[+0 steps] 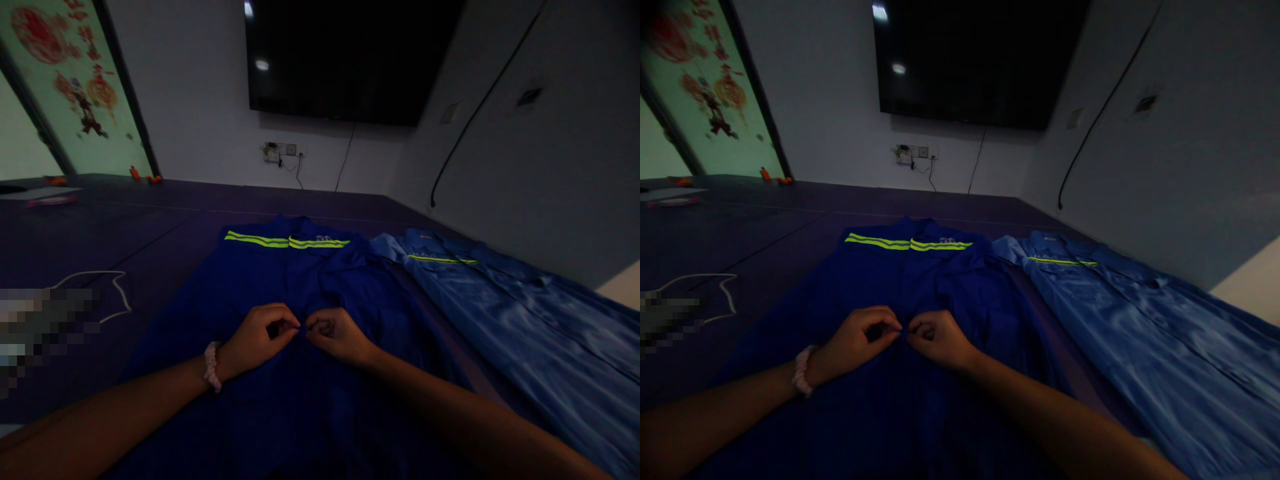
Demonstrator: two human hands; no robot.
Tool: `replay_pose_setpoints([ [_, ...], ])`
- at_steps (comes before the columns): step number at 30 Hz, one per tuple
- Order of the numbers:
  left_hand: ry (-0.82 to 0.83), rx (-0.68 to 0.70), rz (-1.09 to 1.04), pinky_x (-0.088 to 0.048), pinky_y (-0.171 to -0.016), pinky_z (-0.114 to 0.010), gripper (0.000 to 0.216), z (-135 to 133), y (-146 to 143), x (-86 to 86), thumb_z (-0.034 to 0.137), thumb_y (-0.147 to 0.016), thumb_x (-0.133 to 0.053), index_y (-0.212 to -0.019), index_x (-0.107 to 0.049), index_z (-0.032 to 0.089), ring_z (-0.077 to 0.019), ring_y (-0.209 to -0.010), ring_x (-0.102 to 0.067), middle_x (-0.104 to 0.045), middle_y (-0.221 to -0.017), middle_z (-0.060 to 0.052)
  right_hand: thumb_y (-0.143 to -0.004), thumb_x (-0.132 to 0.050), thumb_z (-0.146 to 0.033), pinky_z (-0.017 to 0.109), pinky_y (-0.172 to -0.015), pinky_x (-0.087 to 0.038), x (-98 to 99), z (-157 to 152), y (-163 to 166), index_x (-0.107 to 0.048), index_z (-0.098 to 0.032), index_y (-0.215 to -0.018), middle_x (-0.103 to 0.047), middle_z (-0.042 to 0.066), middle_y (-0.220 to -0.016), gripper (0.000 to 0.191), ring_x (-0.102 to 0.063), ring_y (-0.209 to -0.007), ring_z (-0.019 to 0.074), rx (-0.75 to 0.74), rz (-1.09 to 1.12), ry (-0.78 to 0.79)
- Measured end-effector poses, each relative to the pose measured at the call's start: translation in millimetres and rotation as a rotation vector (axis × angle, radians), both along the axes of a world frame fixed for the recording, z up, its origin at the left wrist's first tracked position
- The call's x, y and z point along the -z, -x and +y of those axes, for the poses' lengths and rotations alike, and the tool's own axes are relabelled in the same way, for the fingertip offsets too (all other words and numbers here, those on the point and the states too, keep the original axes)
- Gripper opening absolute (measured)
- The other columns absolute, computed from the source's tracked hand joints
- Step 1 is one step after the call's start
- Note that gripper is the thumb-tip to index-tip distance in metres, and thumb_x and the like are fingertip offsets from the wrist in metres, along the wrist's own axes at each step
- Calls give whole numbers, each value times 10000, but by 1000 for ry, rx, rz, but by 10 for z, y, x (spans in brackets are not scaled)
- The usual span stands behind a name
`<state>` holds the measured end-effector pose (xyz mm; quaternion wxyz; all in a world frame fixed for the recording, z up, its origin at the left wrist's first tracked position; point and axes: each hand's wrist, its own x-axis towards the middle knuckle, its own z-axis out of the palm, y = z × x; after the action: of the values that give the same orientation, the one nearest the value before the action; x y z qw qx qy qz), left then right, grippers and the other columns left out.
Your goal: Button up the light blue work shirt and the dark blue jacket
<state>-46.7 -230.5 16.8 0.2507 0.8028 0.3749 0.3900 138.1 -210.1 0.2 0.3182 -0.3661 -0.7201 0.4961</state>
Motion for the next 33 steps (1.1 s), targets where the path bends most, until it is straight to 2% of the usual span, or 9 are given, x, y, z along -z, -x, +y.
replay_pose_setpoints([
  [7, 18, -11, -6, -431, -594, -195, 83, 3, 4, 6, 174, -741, -559, -759, -635, 148, -91, -641, -541, -603, -726, -18, -640, -625, -237, 166, -428, -325, -12, 6, 19, -580, -140, -660, -518, -27, -527, 109, -448, -458, 58, 84, -4, -27],
  [20, 26, -27, -6, -422, -582, -187, 74, -1, -3, 3, 191, -729, -583, -733, -637, 139, -89, -632, -535, -607, -705, -14, -669, -595, -240, 162, -434, -343, 39, 18, 10, -613, -128, -641, -554, -10, -535, 116, -467, -471, 63, 57, -32, -83],
  [26, 94, -22, -27, -420, -598, -192, 108, 14, 0, 1, 243, -724, -612, -730, -641, 138, -96, -649, -541, -620, -714, -16, -664, -575, -197, 158, -429, -330, 3, -1, 22, -584, -135, -670, -517, -33, -520, 63, -441, -449, 51, 59, -32, -67],
  [33, 158, -14, -66, -409, -588, -186, 89, 32, -3, 13, 222, -702, -637, -721, -640, 135, -89, -639, -530, -605, -710, -7, -671, -593, -224, 169, -447, -338, -14, 6, 16, -575, -136, -651, -526, -24, -537, 92, -458, -464, 59, 18, -41, -49],
])
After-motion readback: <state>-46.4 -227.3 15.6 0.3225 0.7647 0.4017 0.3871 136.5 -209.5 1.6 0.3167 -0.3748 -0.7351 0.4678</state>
